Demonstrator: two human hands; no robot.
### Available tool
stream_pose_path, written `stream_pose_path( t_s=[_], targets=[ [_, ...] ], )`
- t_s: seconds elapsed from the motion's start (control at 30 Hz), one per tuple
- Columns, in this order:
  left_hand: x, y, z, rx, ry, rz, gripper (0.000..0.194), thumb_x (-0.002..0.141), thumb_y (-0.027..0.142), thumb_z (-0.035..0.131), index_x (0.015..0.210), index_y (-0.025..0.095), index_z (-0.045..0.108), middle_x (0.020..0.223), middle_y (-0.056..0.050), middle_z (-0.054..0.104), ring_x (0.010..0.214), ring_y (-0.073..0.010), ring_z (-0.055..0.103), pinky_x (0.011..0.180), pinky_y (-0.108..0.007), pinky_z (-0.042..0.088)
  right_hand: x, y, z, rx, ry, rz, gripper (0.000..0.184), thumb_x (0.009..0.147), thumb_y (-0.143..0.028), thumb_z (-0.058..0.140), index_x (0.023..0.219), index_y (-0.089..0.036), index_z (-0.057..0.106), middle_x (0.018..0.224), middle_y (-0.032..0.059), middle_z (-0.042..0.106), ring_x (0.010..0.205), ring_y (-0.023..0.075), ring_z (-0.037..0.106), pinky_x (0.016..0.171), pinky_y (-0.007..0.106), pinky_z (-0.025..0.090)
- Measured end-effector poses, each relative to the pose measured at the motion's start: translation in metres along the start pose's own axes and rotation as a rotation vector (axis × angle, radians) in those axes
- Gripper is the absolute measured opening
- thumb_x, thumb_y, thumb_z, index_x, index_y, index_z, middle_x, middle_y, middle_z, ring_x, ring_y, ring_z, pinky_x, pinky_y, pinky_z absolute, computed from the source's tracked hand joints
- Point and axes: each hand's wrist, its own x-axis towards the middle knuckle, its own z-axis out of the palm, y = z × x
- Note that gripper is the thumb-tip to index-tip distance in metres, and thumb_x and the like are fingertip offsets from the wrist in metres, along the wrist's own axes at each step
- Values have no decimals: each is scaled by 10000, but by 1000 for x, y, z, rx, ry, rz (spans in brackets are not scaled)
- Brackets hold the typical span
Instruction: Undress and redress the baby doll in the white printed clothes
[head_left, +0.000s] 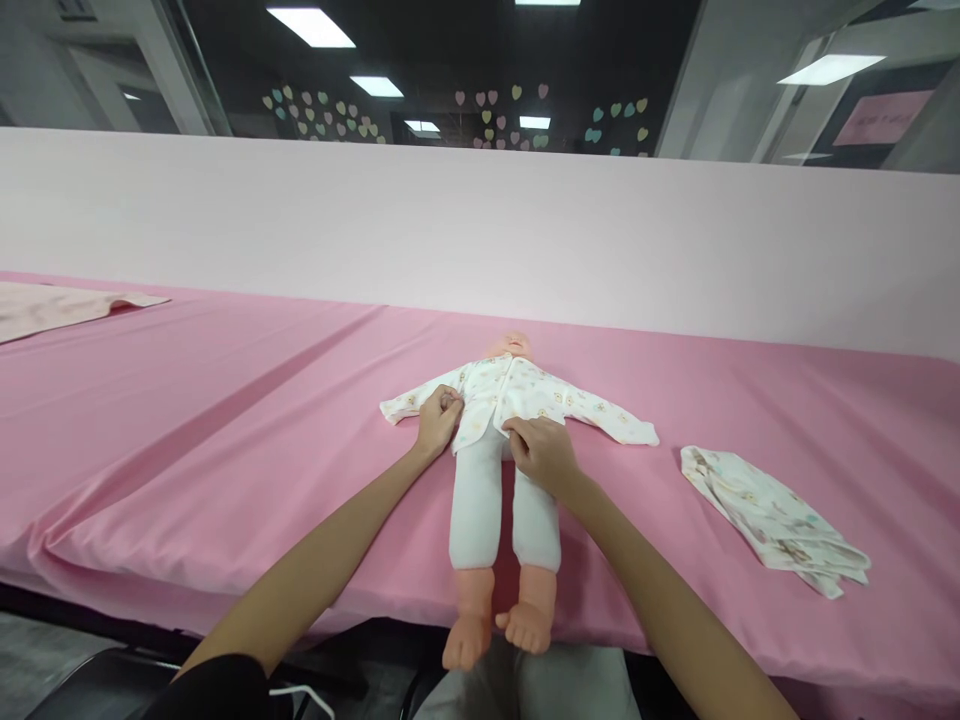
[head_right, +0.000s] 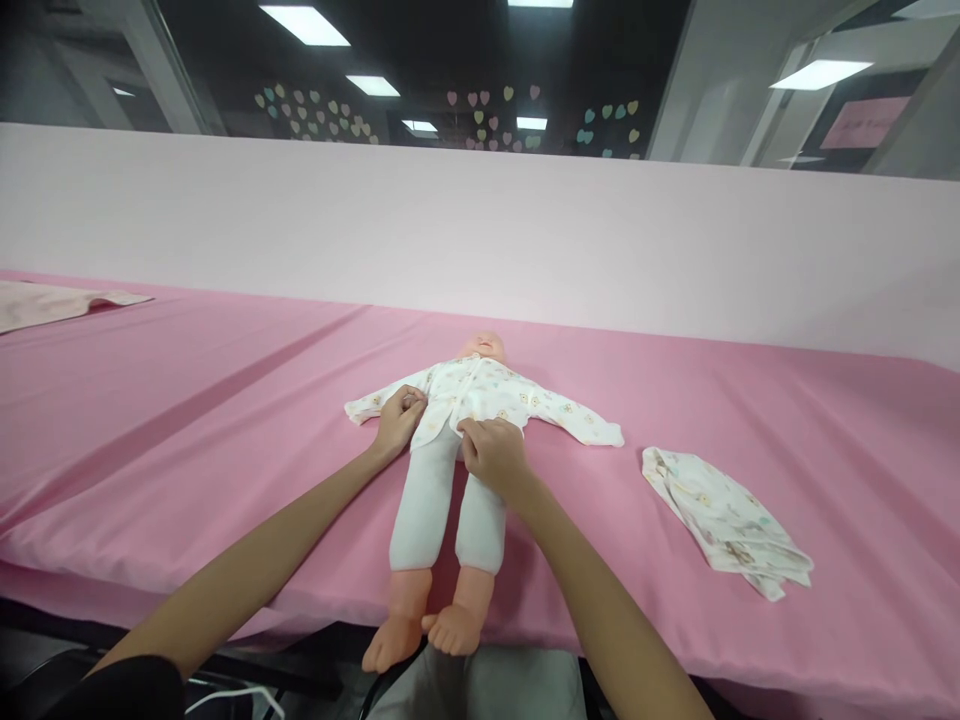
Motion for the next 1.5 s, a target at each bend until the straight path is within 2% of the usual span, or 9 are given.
stream_pose_path(
  t_s=[0.2, 0.47, 0.77, 0.93, 1.07, 1.23, 1.3, 1.5],
  targets=[
    [0, -2, 0, -31, -17, -24, 57, 710, 227, 476, 756, 197, 490, 458, 71, 401, 456, -96, 361, 504, -203, 289, 0, 0, 1, 22, 19, -4, 231, 796, -95, 417, 771, -170, 634, 493, -28, 526, 473, 101, 406, 544, 231, 278],
    [3, -8, 1, -44, 16, -13, 107, 739, 261, 460, 767, 195, 539, 476, 59, 391, 457, -104, 355, 489, -217, 283, 0, -1, 0, 24, -67, 26, 240, 800, -90, 413, 796, -165, 640, 511, -21, 543, 483, 100, 411, 553, 233, 269],
    [4, -11, 1, -43, 7, 56, 115, 782, 275, 501, 830, 195, 569, 478, 65, 388, 466, -95, 345, 487, -214, 276, 1, -2, -1, 30, -57, 22, 236, 802, -93, 414, 794, -166, 639, 527, -15, 558, 497, 104, 431, 564, 231, 274],
    [-2, -2, 0, -58, 69, 160, 118, 823, 293, 507, 855, 193, 561, 480, 71, 335, 468, -92, 315, 492, -221, 266, 0, -1, -1, 29, -53, 23, 238, 803, -94, 413, 799, -166, 640, 537, -16, 568, 500, 103, 436, 570, 230, 276],
    [-9, 6, 0, -30, 82, 280, 127, 832, 310, 538, 881, 193, 546, 536, 63, 372, 487, -88, 339, 503, -225, 295, 0, -1, -1, 21, -67, 32, 237, 804, -98, 414, 795, -167, 641, 536, -14, 568, 504, 105, 437, 568, 232, 273],
    [-11, 9, 2, 36, 200, 474, 36, 804, 199, 545, 792, 178, 519, 790, 8, 474, 561, -71, 415, 536, -230, 355, 1, -1, -1, 7, -92, 39, 237, 806, -97, 416, 804, -166, 643, 533, -14, 563, 501, 104, 433, 564, 235, 271],
    [-10, 7, 1, 14, 234, 483, 43, 806, 146, 503, 778, 178, 499, 836, 1, 470, 569, -70, 415, 529, -231, 352, 1, -1, -1, 5, -106, 46, 236, 805, -98, 417, 807, -165, 644, 535, -15, 563, 501, 103, 432, 562, 235, 271],
    [-6, 0, 2, -36, 275, 457, 108, 824, 97, 422, 782, 189, 459, 794, -8, 451, 666, -116, 431, 583, -256, 355, 1, -2, -1, 1, -130, 51, 236, 810, -98, 412, 809, -165, 638, 516, -20, 536, 490, 101, 407, 557, 236, 265]
  ],
)
